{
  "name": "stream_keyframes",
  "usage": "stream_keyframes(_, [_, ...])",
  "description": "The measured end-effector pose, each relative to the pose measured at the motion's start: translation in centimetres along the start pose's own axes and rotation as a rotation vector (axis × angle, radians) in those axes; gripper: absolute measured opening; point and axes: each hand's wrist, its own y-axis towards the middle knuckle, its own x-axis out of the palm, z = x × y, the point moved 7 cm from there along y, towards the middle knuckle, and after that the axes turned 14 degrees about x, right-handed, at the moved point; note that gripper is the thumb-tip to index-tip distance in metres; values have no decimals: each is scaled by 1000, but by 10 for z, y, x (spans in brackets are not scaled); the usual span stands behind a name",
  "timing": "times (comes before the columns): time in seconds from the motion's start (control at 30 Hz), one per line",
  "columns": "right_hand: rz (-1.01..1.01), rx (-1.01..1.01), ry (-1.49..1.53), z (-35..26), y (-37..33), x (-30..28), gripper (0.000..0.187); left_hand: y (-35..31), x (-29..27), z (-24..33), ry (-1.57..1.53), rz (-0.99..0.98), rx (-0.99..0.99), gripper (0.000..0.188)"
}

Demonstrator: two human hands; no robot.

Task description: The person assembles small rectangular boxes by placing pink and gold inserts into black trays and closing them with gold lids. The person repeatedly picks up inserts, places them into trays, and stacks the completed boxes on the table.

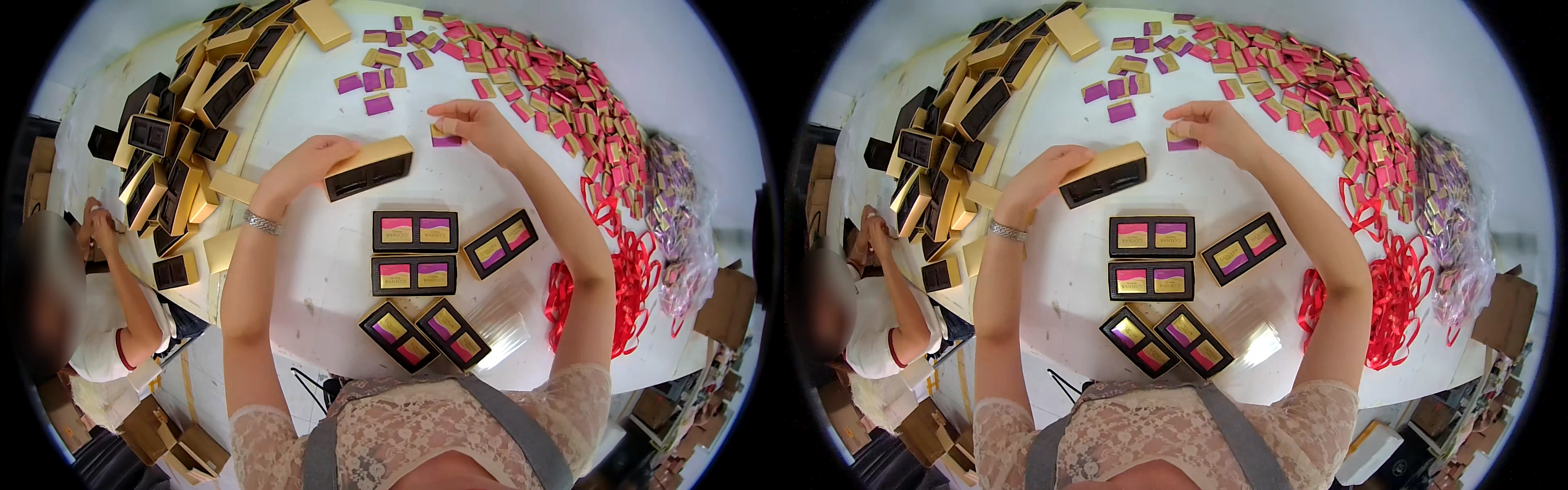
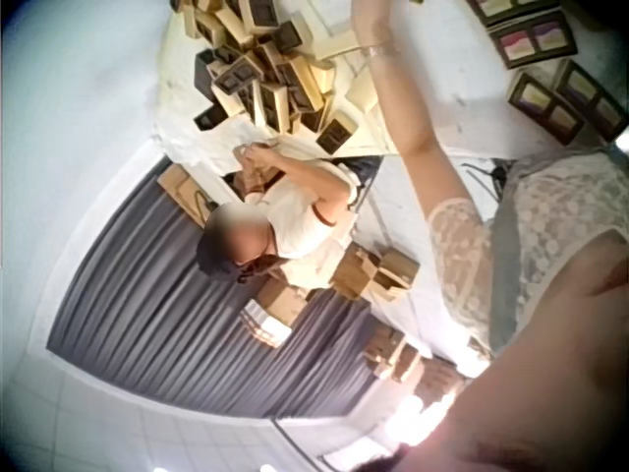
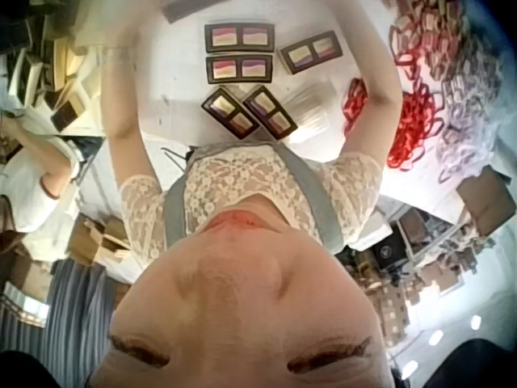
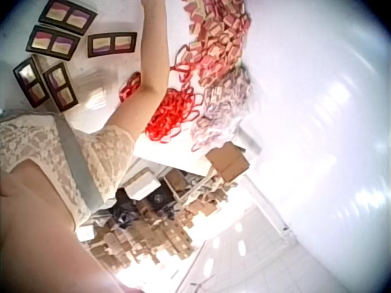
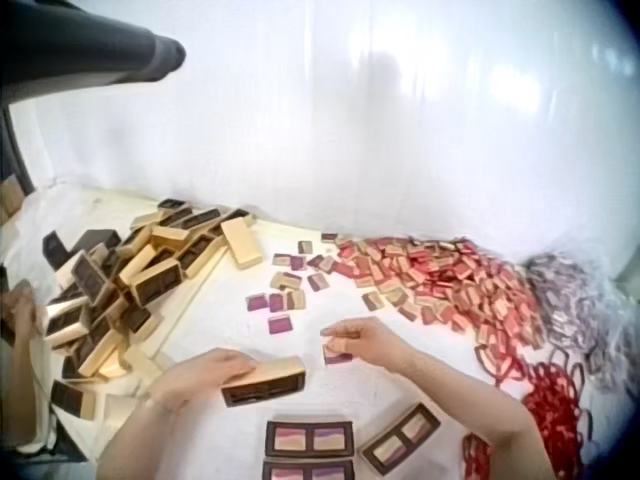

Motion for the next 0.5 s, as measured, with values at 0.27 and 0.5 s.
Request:
stream_keyframes(0.27, [449,-619,-685,7,-14,0,27,-27,30,50,901,415,652,53])
stream_keyframes(0.5, [454,-846,-591,-32,-50,26,21,-17,44,12,551,212,633,88])
